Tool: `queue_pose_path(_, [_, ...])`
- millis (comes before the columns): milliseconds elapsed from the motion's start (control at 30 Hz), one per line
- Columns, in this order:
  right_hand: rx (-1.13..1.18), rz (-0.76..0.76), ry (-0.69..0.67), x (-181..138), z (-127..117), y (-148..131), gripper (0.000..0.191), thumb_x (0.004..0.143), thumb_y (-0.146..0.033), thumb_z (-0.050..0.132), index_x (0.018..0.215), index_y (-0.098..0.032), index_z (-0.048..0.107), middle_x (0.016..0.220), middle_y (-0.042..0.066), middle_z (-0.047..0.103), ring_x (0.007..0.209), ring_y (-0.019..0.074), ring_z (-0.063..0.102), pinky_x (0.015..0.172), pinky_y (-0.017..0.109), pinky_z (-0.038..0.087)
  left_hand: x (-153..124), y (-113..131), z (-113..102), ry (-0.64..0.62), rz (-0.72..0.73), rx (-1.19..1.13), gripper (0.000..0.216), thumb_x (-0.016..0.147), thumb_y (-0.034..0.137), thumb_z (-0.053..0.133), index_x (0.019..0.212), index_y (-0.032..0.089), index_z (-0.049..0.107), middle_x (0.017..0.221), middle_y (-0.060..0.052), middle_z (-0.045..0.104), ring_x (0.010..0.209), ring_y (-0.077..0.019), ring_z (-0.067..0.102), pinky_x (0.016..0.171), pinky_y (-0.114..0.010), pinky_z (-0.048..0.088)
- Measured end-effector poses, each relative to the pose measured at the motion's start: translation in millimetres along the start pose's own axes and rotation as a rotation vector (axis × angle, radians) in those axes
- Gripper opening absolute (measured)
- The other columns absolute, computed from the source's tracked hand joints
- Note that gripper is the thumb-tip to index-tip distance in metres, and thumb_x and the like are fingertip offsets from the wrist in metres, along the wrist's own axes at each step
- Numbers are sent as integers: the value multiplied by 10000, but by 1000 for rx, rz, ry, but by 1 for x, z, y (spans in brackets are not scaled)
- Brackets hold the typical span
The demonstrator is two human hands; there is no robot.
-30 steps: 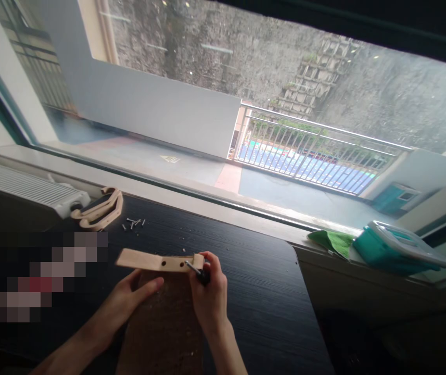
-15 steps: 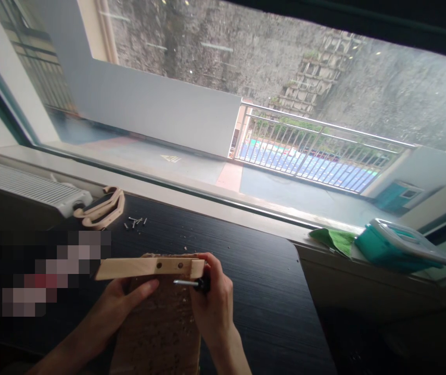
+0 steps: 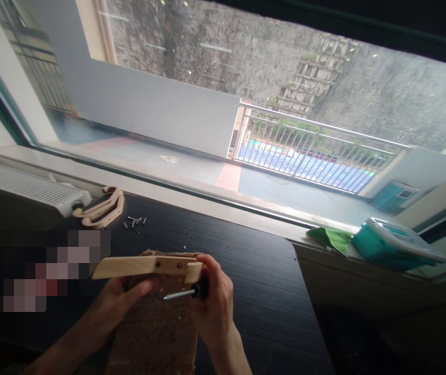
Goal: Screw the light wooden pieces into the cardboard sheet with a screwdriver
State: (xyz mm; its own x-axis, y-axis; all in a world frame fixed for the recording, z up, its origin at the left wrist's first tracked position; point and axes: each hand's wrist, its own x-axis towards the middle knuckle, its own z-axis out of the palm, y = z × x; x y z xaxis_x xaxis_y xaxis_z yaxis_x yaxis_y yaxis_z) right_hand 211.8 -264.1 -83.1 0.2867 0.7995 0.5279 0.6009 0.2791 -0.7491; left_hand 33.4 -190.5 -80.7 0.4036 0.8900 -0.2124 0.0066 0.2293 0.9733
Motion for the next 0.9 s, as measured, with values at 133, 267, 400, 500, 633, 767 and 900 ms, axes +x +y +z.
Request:
queue_pose_path(133, [-33,49,15,1,1,2,353,785,-166,530,1124,-243,466,780,-34,681,633,124,612,635,240,495,-1,1,0,14,7,-7,556,645,480,750,1110,188,663,1108,-71,713,1097,-300,619,894,-340,531])
queue_pose_path(267, [-55,77,-1,1,6,7,304,825,-234,520,1124,-233,462,807,-13,687,662,136,614,659,253,488,3,-1,2,5,-56,-52,541,653,479,744,1082,163,652,1050,-87,728,1023,-296,654,846,-344,546])
queue_pose_path(400, [-164,182,-66,8,7,14,414,812,-307,541,1203,-209,447,769,-14,653,643,141,593,624,256,460,21,-8,4,20,-57,-8,528,665,495,710,1057,155,615,1047,-98,723,958,-280,675,798,-343,550])
queue_pose_path(500, [-274,297,-98,18,-2,15,470,788,-352,561,1222,-210,449,668,-61,550,543,119,504,552,241,407,42,-14,3,82,29,216,502,693,494,654,1064,162,585,1040,-97,719,990,-272,662,858,-354,520])
queue_pose_path(633, [-275,341,-193,29,-23,6,342,833,-326,495,1153,-211,452,672,-65,515,550,113,465,568,238,391,59,-11,-11,9,52,729,440,725,492,581,1031,177,610,1031,-102,714,1017,-283,643,891,-364,472])
queue_pose_path(767, [-362,288,-336,41,-41,-8,247,898,-323,405,1089,-212,515,766,-12,614,618,129,519,596,248,384,58,7,-38,36,2,1156,534,756,594,481,998,143,634,953,-136,699,869,-323,660,724,-393,488])
queue_pose_path(900, [-500,100,-496,66,-40,-27,251,886,-283,448,1065,-221,613,939,29,693,785,154,603,677,253,390,57,27,-52,280,286,1333,738,761,499,538,1357,84,406,1226,-174,586,1115,-338,553,865,-421,457])
